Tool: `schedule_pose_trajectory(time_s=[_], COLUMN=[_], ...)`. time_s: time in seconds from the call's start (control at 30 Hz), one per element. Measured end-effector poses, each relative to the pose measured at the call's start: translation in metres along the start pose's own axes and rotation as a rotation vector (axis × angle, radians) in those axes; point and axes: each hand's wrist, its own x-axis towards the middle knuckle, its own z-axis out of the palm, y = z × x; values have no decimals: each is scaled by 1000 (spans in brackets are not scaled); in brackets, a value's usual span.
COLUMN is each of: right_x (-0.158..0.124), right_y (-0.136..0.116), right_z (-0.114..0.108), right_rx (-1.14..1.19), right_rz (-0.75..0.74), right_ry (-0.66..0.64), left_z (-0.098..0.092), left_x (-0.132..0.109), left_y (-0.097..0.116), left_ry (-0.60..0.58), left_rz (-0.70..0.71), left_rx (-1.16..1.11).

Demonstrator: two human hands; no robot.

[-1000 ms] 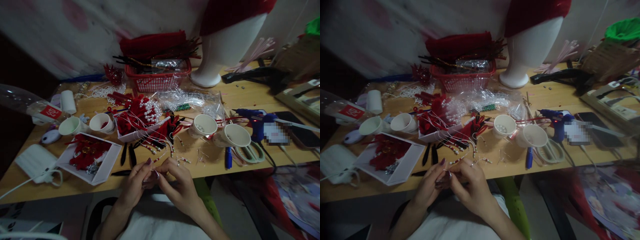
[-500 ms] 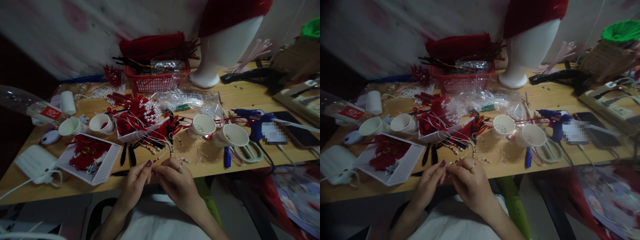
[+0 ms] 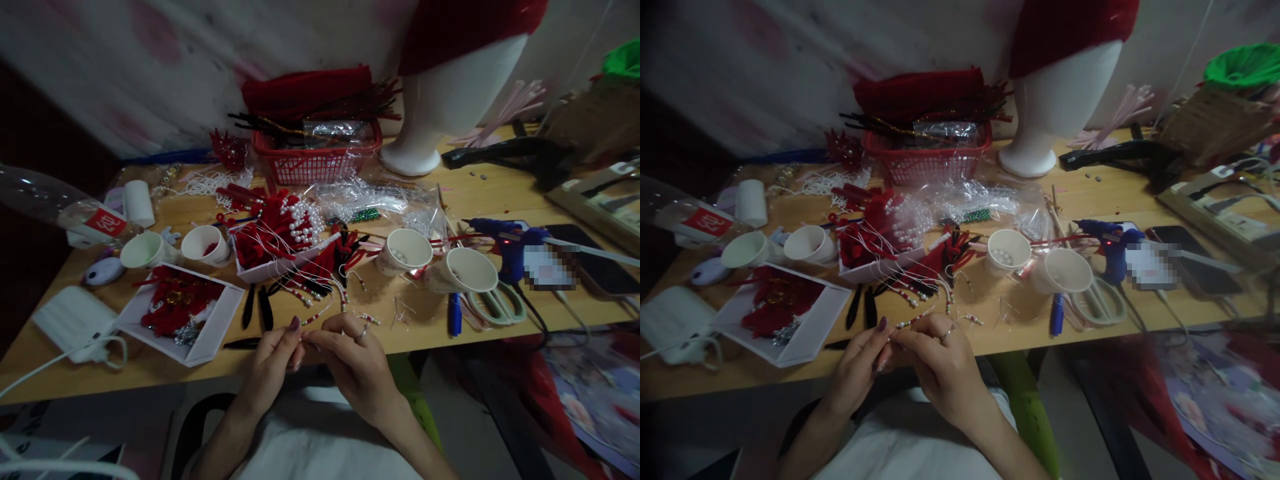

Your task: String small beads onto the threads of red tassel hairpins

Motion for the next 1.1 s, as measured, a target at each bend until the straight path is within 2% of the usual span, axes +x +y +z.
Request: schedule_pose_trajectory(time_s=[0.3,0.53,0.8,1.1], right_x=[-2,-2,0,1], right_y=[-2,0,-1,2], right_z=[2,0,-1,-4], right_rx=[100,21,51,-17], right_rz=[88,-4,60,9], right_ry=[-7,7,-13,-30], left_z=[1,0,2,1], left_x=[-4,-4,-3,-3], left_y=[1,2,6,11], left_ry=[-74,-56,-62,-49], left_rz=[24,32,75,143], left_rx=[-49,3,62,216])
